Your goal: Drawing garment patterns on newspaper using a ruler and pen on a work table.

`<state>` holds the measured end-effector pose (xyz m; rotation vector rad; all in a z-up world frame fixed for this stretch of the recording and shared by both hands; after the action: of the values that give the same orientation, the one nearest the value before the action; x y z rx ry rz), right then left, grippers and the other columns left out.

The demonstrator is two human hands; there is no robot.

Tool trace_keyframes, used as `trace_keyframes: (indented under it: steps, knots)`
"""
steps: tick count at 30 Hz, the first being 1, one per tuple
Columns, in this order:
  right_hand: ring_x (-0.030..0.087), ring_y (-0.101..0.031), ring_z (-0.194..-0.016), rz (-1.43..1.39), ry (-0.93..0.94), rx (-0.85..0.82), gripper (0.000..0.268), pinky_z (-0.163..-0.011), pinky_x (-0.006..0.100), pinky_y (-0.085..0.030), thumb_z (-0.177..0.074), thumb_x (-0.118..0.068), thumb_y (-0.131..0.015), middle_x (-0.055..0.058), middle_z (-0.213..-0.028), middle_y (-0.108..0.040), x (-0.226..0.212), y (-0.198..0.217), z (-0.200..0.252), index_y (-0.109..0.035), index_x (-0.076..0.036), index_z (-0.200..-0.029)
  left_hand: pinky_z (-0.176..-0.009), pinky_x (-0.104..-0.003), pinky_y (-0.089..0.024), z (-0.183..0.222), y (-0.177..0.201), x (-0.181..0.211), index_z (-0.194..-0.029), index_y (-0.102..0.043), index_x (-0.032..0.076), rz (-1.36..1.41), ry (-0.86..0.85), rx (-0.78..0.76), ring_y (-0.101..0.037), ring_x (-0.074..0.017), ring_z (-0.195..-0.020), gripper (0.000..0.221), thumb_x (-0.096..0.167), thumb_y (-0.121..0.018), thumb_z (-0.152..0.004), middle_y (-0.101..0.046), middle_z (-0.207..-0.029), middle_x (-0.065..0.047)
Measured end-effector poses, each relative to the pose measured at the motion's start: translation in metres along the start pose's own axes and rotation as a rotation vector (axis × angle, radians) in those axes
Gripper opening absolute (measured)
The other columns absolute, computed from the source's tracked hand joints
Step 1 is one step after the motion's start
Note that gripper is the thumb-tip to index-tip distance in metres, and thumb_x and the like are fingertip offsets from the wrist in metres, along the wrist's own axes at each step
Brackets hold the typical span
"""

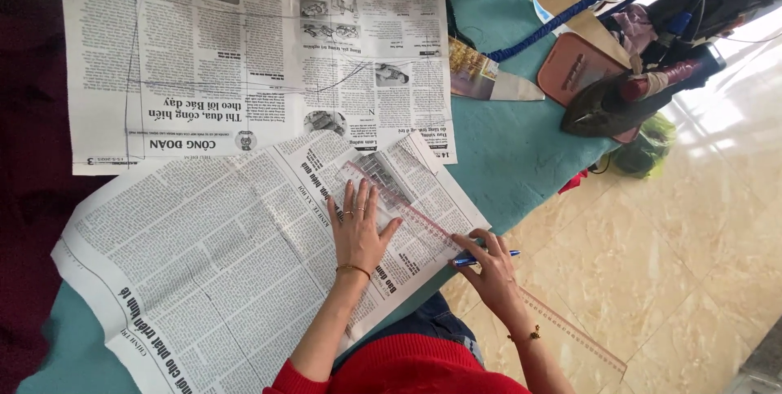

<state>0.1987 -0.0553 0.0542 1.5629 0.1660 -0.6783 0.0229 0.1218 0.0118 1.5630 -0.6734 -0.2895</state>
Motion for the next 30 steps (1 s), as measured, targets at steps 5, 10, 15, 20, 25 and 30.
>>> trace_keyframes:
  steps: [5, 10, 15, 20, 25, 30]
  knots:
    - [0.033, -0.052, -0.120, 0.020, 0.042, 0.027, 0.047, -0.094, 0.049, -0.051, -0.089, -0.026, -0.077, 0.009, -0.130, -0.057, -0.001, -0.001, 0.000, -0.067, -0.025, -0.135, -0.125, -0.062, -0.005, 0.001, -0.002, -0.001, -0.156, -0.037, 0.015, -0.012, -0.003, 0.002, -0.014, -0.0299, -0.156, 0.084, 0.073, -0.036, -0.096, -0.023, -0.168, -0.007]
    - [0.031, -0.052, -0.120, 0.010, 0.034, 0.019, 0.046, -0.096, 0.049, -0.050, -0.090, -0.028, -0.076, 0.009, -0.130, -0.056, -0.001, -0.001, -0.002, -0.067, -0.025, -0.135, -0.125, -0.060, -0.002, -0.001, -0.004, 0.000, -0.157, -0.034, 0.017, -0.006, 0.007, -0.027, -0.012, -0.0283, -0.157, 0.083, 0.075, -0.030, -0.096, -0.022, -0.168, -0.005]
    - [0.032, -0.052, -0.121, 0.012, 0.040, 0.017, 0.045, -0.097, 0.050, -0.049, -0.092, -0.027, -0.074, 0.009, -0.130, -0.055, 0.003, -0.005, -0.001, -0.065, -0.024, -0.136, -0.124, -0.062, -0.004, 0.000, -0.008, -0.001, -0.156, -0.034, 0.017, 0.001, 0.004, -0.028, -0.012, -0.0288, -0.156, 0.083, 0.074, -0.030, -0.097, -0.023, -0.168, -0.006]
    - [0.034, -0.050, -0.127, -0.013, 0.048, 0.013, 0.044, -0.103, 0.053, -0.047, -0.093, -0.024, -0.071, 0.012, -0.135, -0.052, -0.002, 0.000, -0.001, -0.065, -0.024, -0.137, -0.124, -0.061, -0.003, -0.003, -0.010, 0.001, -0.157, -0.032, 0.017, -0.037, -0.002, -0.062, -0.013, -0.0312, -0.156, 0.085, 0.076, -0.026, -0.096, -0.022, -0.168, -0.006]
    - [0.025, -0.052, -0.097, -0.162, -0.120, 0.345, 0.032, -0.082, 0.040, -0.045, -0.105, -0.023, -0.051, 0.009, -0.101, -0.052, -0.006, 0.046, -0.001, -0.073, -0.011, -0.124, -0.122, -0.068, -0.007, -0.010, -0.005, 0.013, -0.154, -0.034, 0.006, -0.144, 0.009, -0.150, -0.023, -0.0413, -0.151, 0.106, 0.088, -0.031, -0.087, -0.027, -0.164, -0.019]
    - [0.029, -0.071, -0.090, -0.376, -0.154, 0.311, 0.022, -0.087, 0.039, -0.053, -0.106, -0.028, -0.056, 0.009, -0.098, -0.072, -0.007, 0.047, -0.021, -0.075, -0.018, -0.108, -0.116, -0.076, -0.010, -0.014, 0.018, 0.028, -0.148, -0.045, 0.008, -0.122, 0.085, -0.305, -0.023, -0.0440, -0.152, 0.100, 0.085, -0.043, -0.085, -0.030, -0.164, -0.020]
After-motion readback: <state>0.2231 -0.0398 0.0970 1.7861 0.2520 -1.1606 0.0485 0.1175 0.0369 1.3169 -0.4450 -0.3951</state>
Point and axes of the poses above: each hand's wrist, its own z-axis away from the middle knuckle, its own y-axis out of the back of the hand, x = y × z, the point moved 8 cm from there along -z, towards the middle knuckle
